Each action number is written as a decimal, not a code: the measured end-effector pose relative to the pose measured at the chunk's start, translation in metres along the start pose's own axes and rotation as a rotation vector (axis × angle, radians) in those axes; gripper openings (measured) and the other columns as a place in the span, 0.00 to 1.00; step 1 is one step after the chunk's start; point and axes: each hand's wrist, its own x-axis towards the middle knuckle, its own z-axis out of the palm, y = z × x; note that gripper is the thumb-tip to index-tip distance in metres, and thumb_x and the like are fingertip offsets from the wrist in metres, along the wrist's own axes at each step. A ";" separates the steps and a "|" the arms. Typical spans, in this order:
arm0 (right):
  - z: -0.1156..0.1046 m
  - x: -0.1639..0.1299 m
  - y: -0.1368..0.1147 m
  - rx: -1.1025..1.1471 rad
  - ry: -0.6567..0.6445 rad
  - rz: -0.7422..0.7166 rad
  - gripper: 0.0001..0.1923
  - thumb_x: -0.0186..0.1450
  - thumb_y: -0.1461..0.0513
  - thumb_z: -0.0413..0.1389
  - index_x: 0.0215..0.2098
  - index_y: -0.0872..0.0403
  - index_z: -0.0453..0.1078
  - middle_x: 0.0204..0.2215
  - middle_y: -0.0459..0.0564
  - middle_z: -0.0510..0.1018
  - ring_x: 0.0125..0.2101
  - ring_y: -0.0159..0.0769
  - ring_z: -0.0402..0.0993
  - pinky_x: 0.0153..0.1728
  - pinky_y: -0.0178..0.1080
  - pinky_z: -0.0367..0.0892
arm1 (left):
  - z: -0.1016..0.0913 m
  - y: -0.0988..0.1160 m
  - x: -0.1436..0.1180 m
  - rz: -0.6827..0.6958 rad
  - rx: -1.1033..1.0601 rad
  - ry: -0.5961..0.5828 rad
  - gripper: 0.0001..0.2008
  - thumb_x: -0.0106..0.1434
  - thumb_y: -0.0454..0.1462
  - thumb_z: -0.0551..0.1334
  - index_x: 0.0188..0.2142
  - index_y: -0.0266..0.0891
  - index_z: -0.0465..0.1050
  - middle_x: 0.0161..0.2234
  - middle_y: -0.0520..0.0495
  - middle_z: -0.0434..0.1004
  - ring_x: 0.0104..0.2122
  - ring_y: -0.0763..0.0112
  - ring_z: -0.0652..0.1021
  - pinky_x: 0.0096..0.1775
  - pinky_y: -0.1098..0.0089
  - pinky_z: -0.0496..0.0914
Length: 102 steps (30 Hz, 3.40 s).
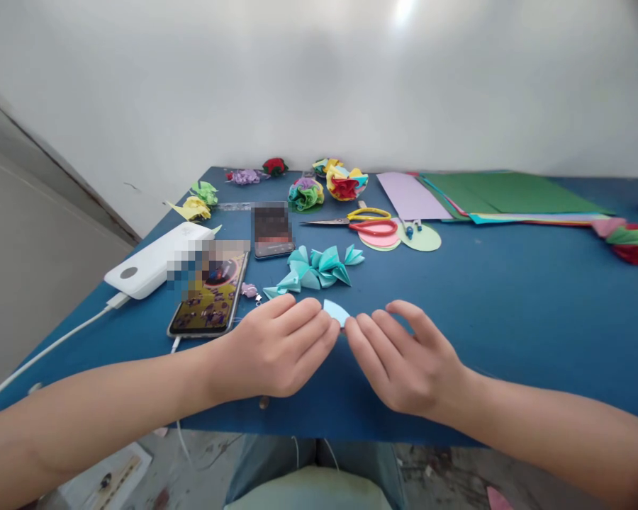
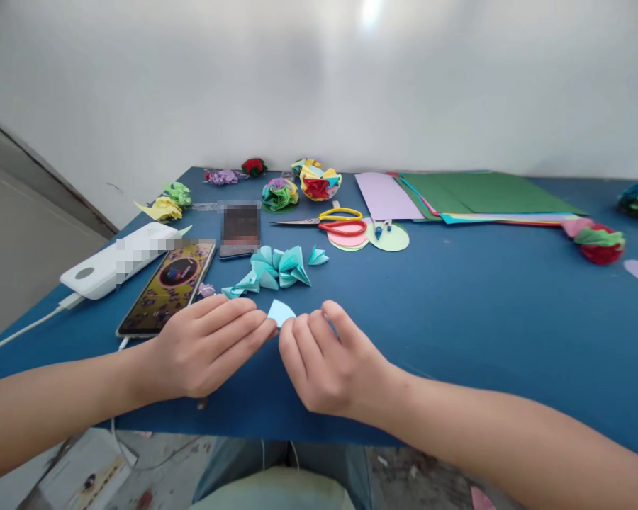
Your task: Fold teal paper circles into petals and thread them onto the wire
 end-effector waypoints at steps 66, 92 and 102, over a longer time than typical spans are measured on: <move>0.013 -0.001 0.037 0.037 -0.040 0.244 0.07 0.64 0.63 0.49 0.37 0.58 0.67 0.22 0.46 0.69 0.21 0.28 0.60 0.22 0.34 0.51 | 0.007 -0.011 0.000 -0.260 0.123 -0.135 0.05 0.59 0.33 0.56 0.27 0.35 0.66 0.24 0.47 0.68 0.28 0.68 0.69 0.29 0.69 0.65; 0.007 0.001 0.009 0.252 0.025 0.194 0.05 0.60 0.63 0.55 0.33 0.59 0.69 0.20 0.45 0.68 0.22 0.30 0.60 0.23 0.36 0.54 | 0.003 0.002 -0.006 -0.071 0.086 -0.068 0.09 0.60 0.33 0.60 0.39 0.30 0.73 0.34 0.44 0.77 0.36 0.63 0.76 0.30 0.67 0.68; 0.005 0.003 0.011 0.316 0.033 0.233 0.12 0.60 0.59 0.57 0.39 0.58 0.70 0.24 0.48 0.73 0.23 0.30 0.64 0.25 0.35 0.56 | 0.004 0.003 -0.006 -0.148 0.003 -0.055 0.09 0.58 0.32 0.62 0.38 0.30 0.72 0.27 0.46 0.75 0.30 0.67 0.73 0.29 0.68 0.67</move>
